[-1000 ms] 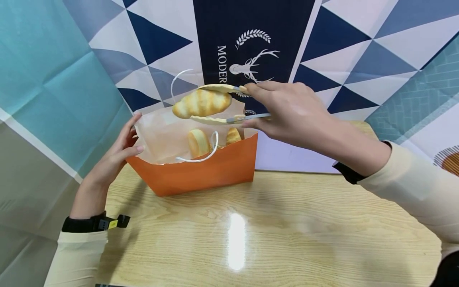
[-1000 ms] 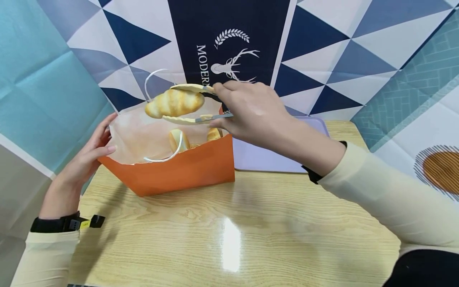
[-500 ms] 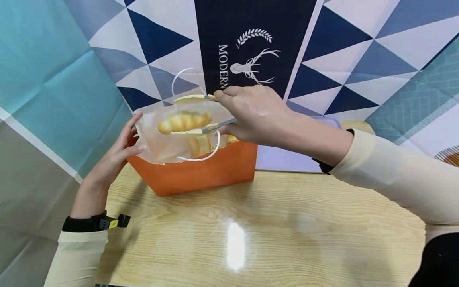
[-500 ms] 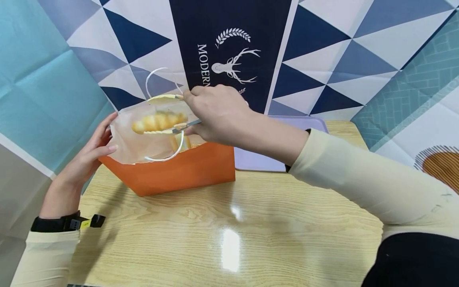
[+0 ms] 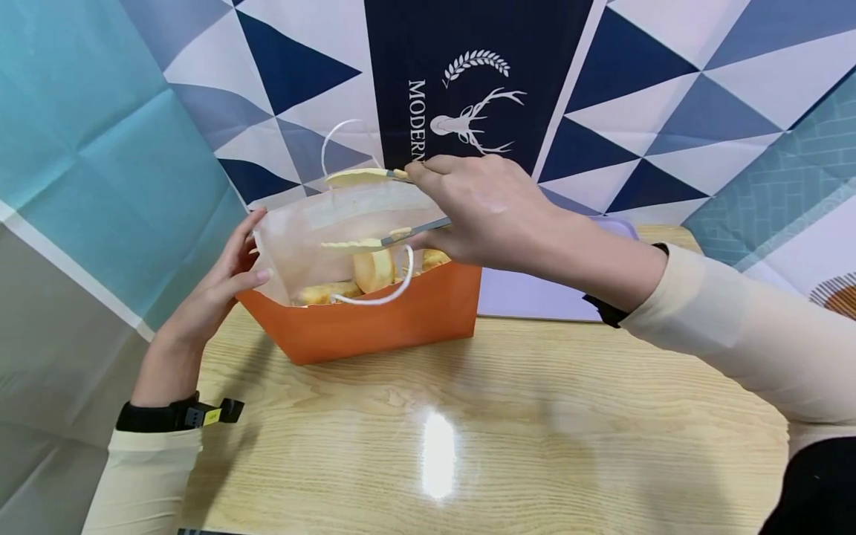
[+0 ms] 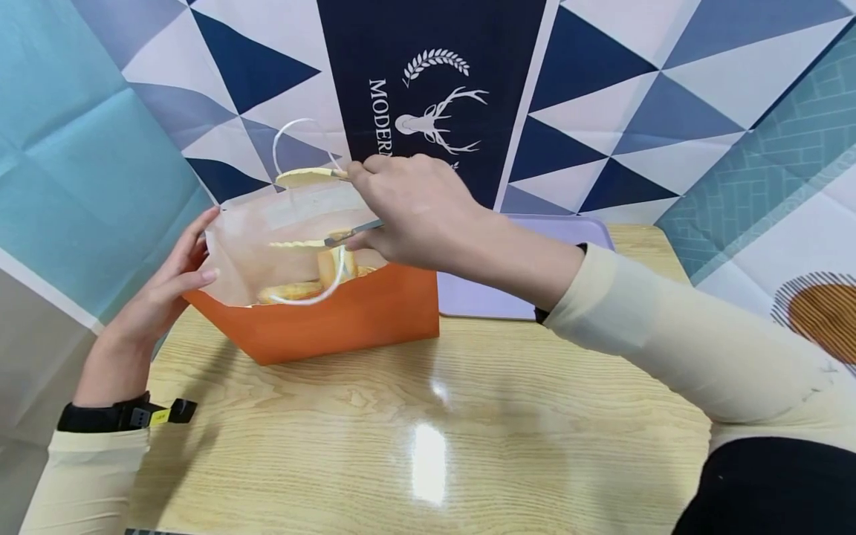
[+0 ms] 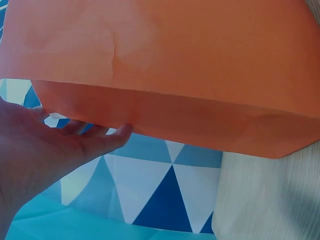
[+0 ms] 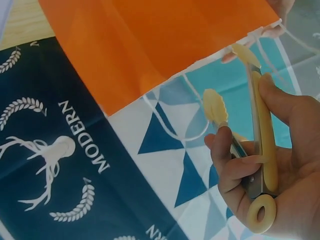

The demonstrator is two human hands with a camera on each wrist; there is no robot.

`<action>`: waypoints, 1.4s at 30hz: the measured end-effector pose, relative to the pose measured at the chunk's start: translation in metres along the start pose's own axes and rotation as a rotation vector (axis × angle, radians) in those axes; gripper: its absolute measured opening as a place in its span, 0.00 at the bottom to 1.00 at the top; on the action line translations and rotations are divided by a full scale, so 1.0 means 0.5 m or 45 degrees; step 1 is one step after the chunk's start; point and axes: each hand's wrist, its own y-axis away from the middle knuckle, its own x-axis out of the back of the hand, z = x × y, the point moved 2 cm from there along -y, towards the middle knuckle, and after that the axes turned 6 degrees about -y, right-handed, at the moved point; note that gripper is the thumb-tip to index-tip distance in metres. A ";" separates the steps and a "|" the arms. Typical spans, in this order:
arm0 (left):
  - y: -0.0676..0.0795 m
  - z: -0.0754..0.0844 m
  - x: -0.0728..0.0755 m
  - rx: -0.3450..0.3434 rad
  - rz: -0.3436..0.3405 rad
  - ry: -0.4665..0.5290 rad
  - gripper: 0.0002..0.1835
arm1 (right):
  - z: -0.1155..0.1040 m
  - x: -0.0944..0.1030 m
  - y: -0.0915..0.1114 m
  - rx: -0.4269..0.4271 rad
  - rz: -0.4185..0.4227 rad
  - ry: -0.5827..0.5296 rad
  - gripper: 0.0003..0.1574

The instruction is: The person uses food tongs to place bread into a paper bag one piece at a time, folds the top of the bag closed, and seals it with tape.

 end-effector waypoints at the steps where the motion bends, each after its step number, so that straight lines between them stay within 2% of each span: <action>1: 0.000 0.000 0.000 0.002 0.000 -0.002 0.40 | 0.005 0.003 0.006 -0.001 0.016 -0.007 0.49; 6: -0.001 -0.001 0.001 0.003 0.005 0.005 0.40 | 0.033 0.018 0.045 -0.050 0.079 -0.042 0.50; 9: 0.000 -0.002 0.003 -0.004 0.009 0.009 0.40 | 0.055 0.033 0.078 -0.144 0.093 -0.062 0.52; 15: -0.003 0.003 0.001 -0.010 0.007 0.001 0.41 | 0.114 0.065 0.165 -0.317 0.209 -0.089 0.49; 20: -0.005 0.006 0.001 -0.005 0.006 0.000 0.41 | 0.177 0.064 0.236 -0.488 0.250 -0.054 0.44; 23: -0.002 0.003 0.001 -0.005 0.010 0.012 0.41 | 0.219 0.052 0.276 -0.607 0.250 -0.052 0.45; 29: 0.010 -0.008 -0.001 -0.007 0.025 0.013 0.41 | 0.301 0.020 0.359 -0.773 0.251 -0.042 0.45; 31: 0.012 -0.010 -0.003 -0.004 0.024 0.015 0.41 | 0.326 0.006 0.390 -0.834 0.253 -0.027 0.47; 36: 0.012 -0.011 -0.006 0.014 0.022 0.003 0.41 | 0.386 -0.042 0.471 -1.011 0.244 -0.037 0.56; 42: 0.005 -0.006 -0.007 0.007 0.011 -0.018 0.41 | 0.444 -0.105 0.559 -1.145 0.271 -0.062 0.53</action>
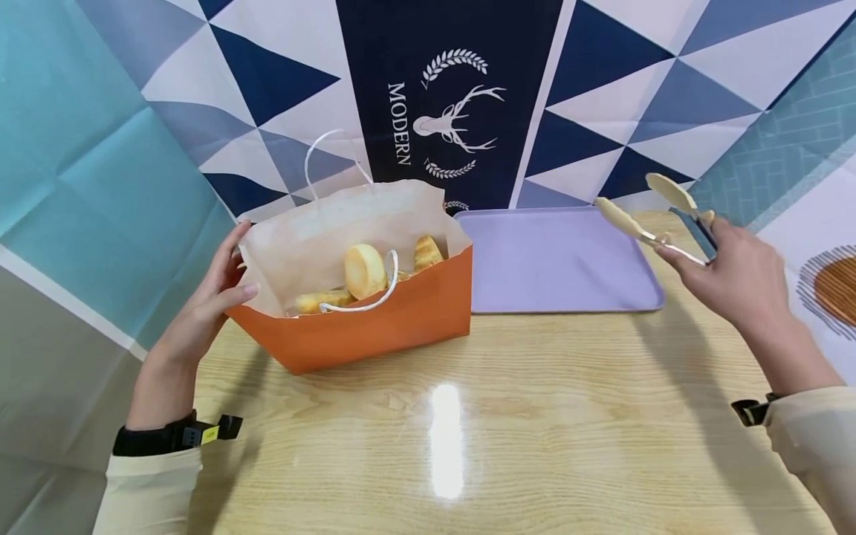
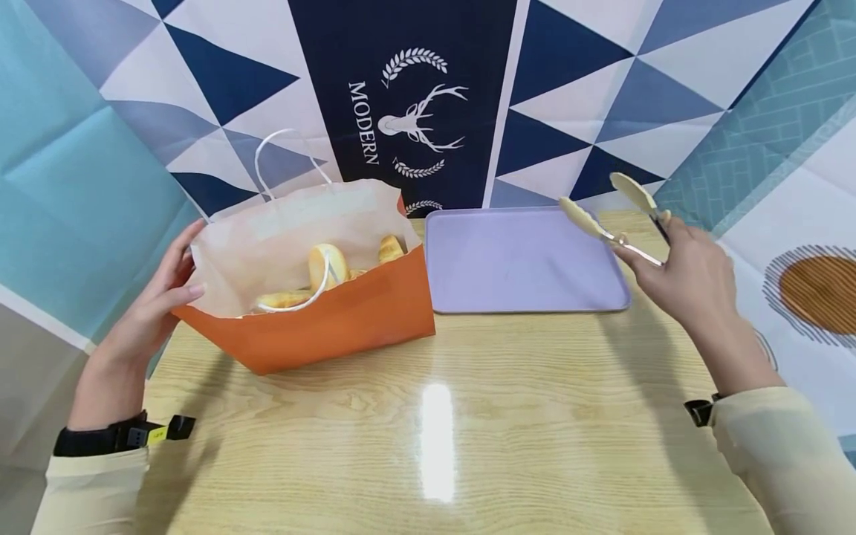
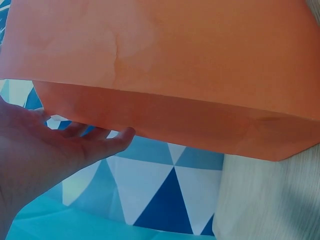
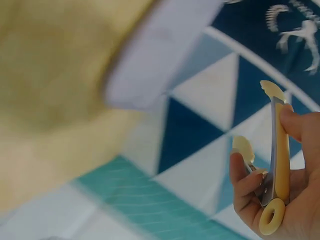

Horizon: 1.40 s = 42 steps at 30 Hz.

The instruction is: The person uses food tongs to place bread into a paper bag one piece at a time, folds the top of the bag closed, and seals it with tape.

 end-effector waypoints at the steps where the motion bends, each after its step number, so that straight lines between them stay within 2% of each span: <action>1: 0.000 0.000 0.000 -0.001 -0.001 -0.001 0.41 | 0.015 -0.006 0.001 -0.022 -0.007 -0.004 0.53; 10: 0.000 0.005 -0.006 0.004 0.012 0.019 0.41 | 0.156 -0.061 0.018 -0.207 -0.108 0.055 0.56; 16: 0.002 0.006 -0.007 0.001 0.015 0.021 0.41 | 0.210 -0.085 0.029 -0.318 -0.166 0.098 0.60; 20: 0.002 0.006 -0.007 -0.002 0.018 0.026 0.41 | 0.232 -0.096 0.033 -0.373 -0.219 0.117 0.64; 25: 0.001 0.005 -0.006 -0.003 0.018 0.018 0.41 | 0.252 -0.110 0.042 -0.404 -0.270 0.121 0.63; 42: 0.000 0.008 -0.008 0.005 0.017 -0.004 0.41 | 0.273 -0.121 0.054 -0.373 -0.431 0.170 0.63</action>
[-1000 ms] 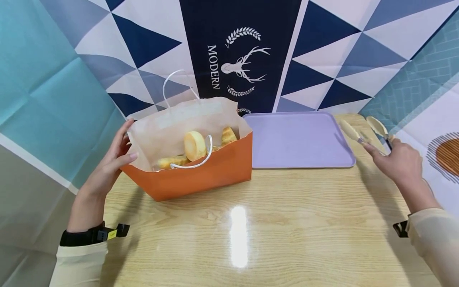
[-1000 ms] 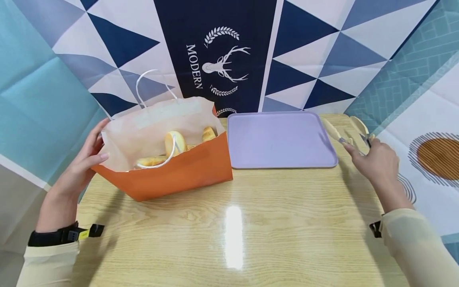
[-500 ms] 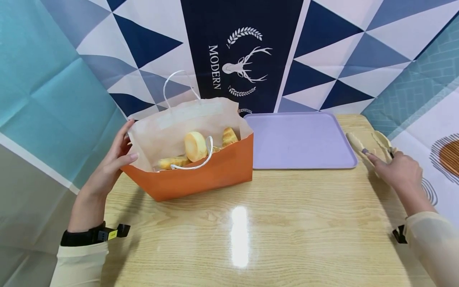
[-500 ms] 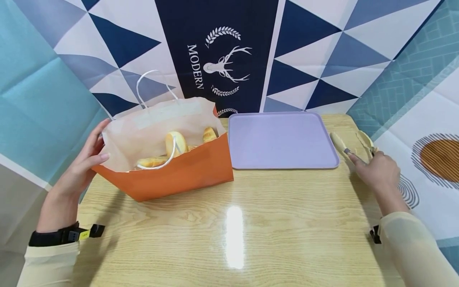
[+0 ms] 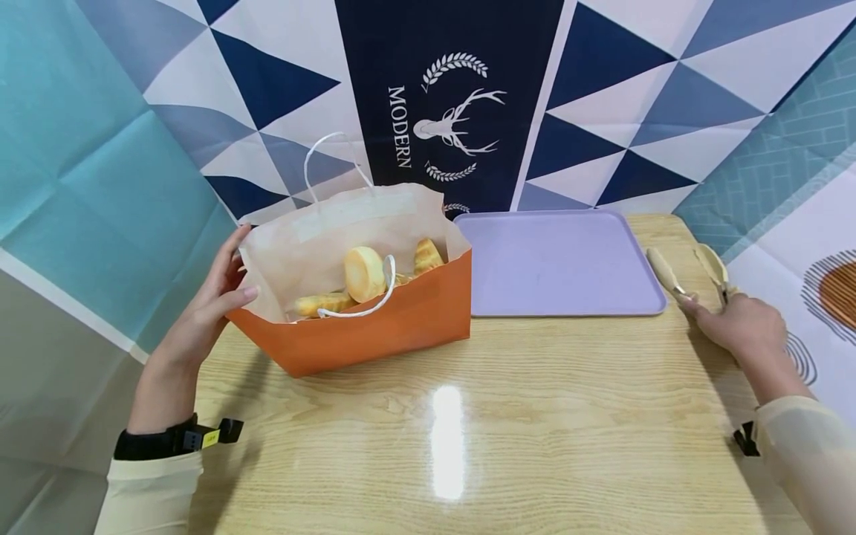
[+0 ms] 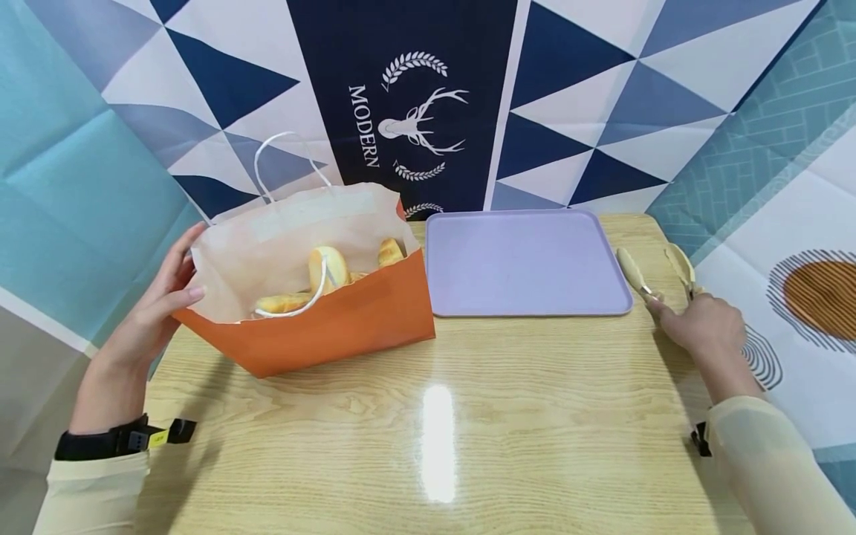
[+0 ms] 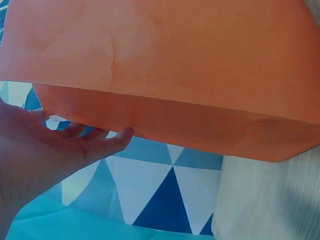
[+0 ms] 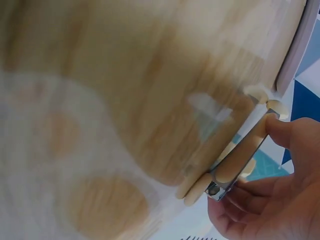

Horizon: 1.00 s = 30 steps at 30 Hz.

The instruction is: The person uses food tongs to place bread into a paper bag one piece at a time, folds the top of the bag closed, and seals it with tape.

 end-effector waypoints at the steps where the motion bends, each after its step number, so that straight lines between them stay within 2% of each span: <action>1: 0.001 -0.001 0.000 0.001 0.001 0.000 0.41 | -0.001 0.000 -0.001 0.000 -0.002 0.004 0.63; 4: 0.003 -0.002 0.000 0.001 0.002 0.002 0.41 | -0.003 0.002 -0.003 0.014 -0.028 0.012 0.63; 10: 0.004 -0.005 0.004 -0.041 -0.002 0.021 0.41 | -0.016 0.028 0.002 0.029 -0.179 0.103 0.63; 13: 0.002 -0.003 0.005 -0.074 -0.014 0.047 0.42 | -0.038 0.053 0.009 -0.010 -0.140 0.175 0.65; 16: 0.004 -0.001 0.003 -0.100 -0.010 0.107 0.43 | -0.079 0.081 0.016 0.012 -0.014 0.168 0.64; 20: 0.017 -0.008 0.001 -0.146 0.022 0.230 0.46 | -0.166 0.105 0.023 0.199 0.092 -0.008 0.57; 22: 0.022 -0.017 -0.001 -0.199 0.049 0.311 0.52 | -0.218 0.105 0.029 0.307 0.071 -0.154 0.54; 26: 0.036 -0.039 -0.009 -0.285 0.125 0.433 0.63 | -0.327 0.091 0.056 0.496 -0.092 -0.455 0.49; 30: 0.058 -0.060 -0.030 -0.304 0.171 0.417 0.60 | -0.420 0.049 0.091 0.708 -0.288 -0.792 0.50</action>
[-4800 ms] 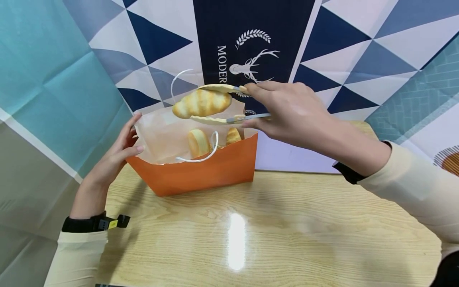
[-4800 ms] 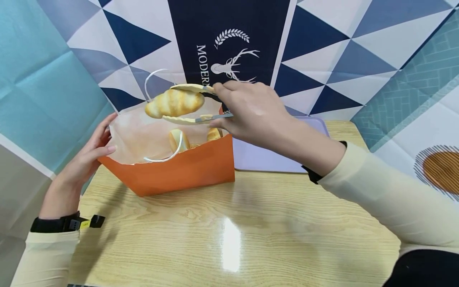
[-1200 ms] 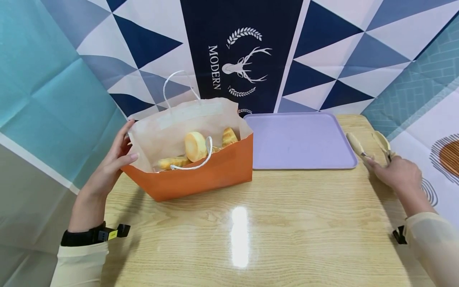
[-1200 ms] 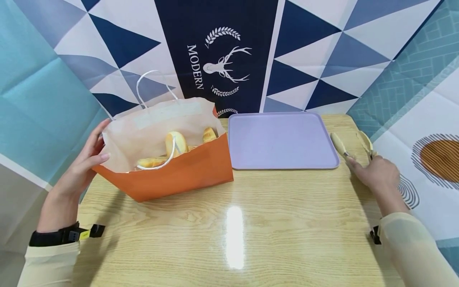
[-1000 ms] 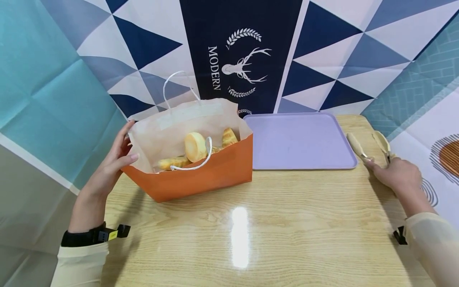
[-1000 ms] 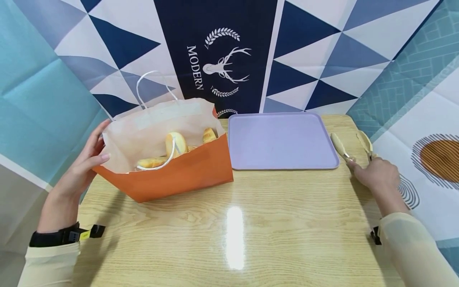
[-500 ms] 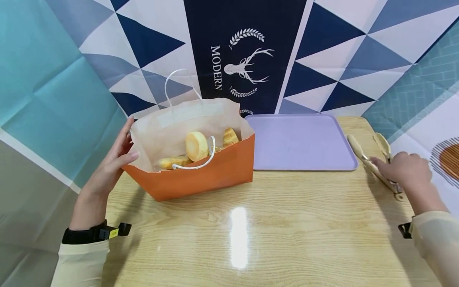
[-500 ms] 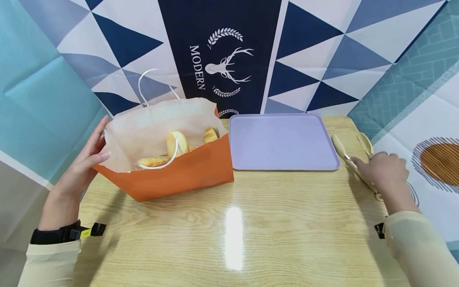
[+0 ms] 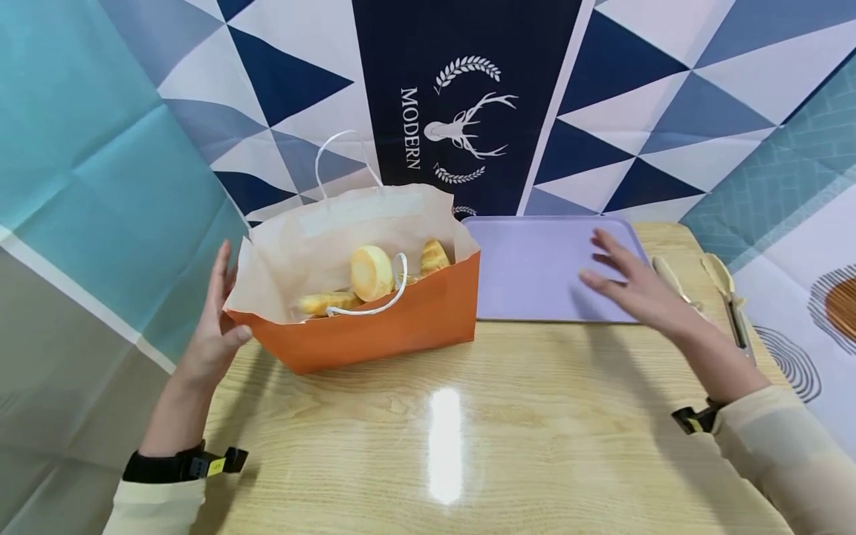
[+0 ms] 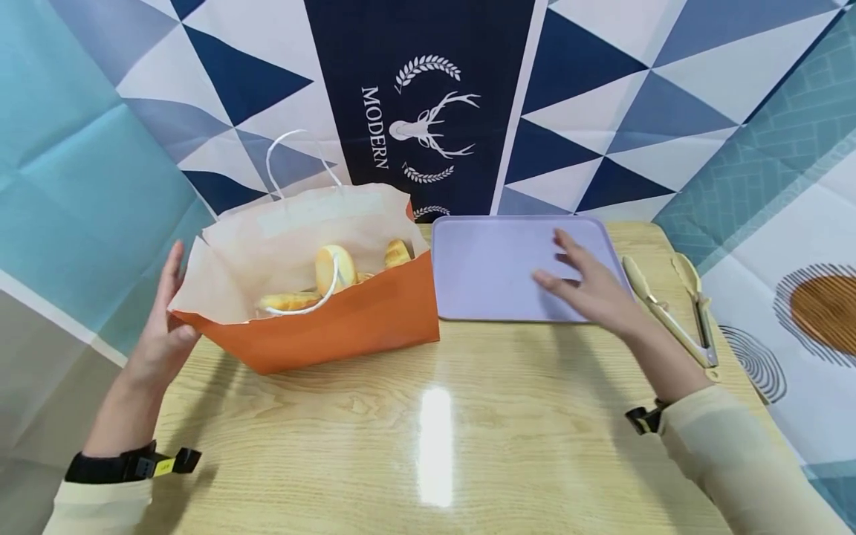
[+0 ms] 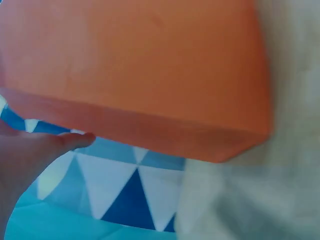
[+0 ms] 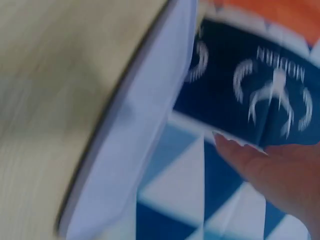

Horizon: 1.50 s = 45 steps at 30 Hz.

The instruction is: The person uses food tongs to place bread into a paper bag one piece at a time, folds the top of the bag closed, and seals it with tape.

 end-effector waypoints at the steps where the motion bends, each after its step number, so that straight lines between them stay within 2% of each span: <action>1: 0.007 -0.007 -0.003 0.000 -0.007 -0.020 0.59 | -0.008 -0.024 -0.005 0.057 -0.039 -0.069 0.52; 3: 0.022 -0.024 -0.009 0.033 -0.026 -0.068 0.51 | -0.021 -0.071 -0.012 0.138 -0.107 -0.169 0.56; 5: 0.033 -0.042 -0.014 0.105 -0.034 -0.129 0.44 | -0.033 -0.115 -0.018 0.179 -0.170 -0.255 0.56; 8: 0.044 -0.065 -0.024 0.241 -0.010 -0.203 0.33 | -0.047 -0.174 -0.028 0.173 -0.262 -0.435 0.52; 13: 0.057 -0.092 -0.043 0.397 0.148 -0.153 0.26 | -0.055 -0.250 -0.047 0.112 -0.341 -0.686 0.45; 16: 0.064 -0.105 -0.051 0.479 0.225 -0.191 0.26 | -0.056 -0.286 -0.058 0.081 -0.375 -0.821 0.44; 20: 0.070 -0.122 -0.059 0.559 0.253 -0.251 0.26 | -0.064 -0.322 -0.062 0.061 -0.433 -0.967 0.46; 24: 0.070 -0.130 -0.064 0.577 0.266 -0.258 0.29 | -0.075 -0.344 -0.060 0.040 -0.457 -1.011 0.50; 30: 0.058 -0.134 -0.057 0.593 0.279 -0.239 0.31 | -0.090 -0.362 -0.072 -0.010 -0.427 -0.969 0.52; 40: 0.013 -0.150 -0.021 0.591 0.226 -0.244 0.17 | -0.096 -0.375 -0.134 -0.036 -0.331 -0.932 0.46; 45: -0.020 -0.162 -0.002 0.570 0.189 -0.232 0.16 | -0.100 -0.379 -0.167 -0.096 -0.288 -0.940 0.51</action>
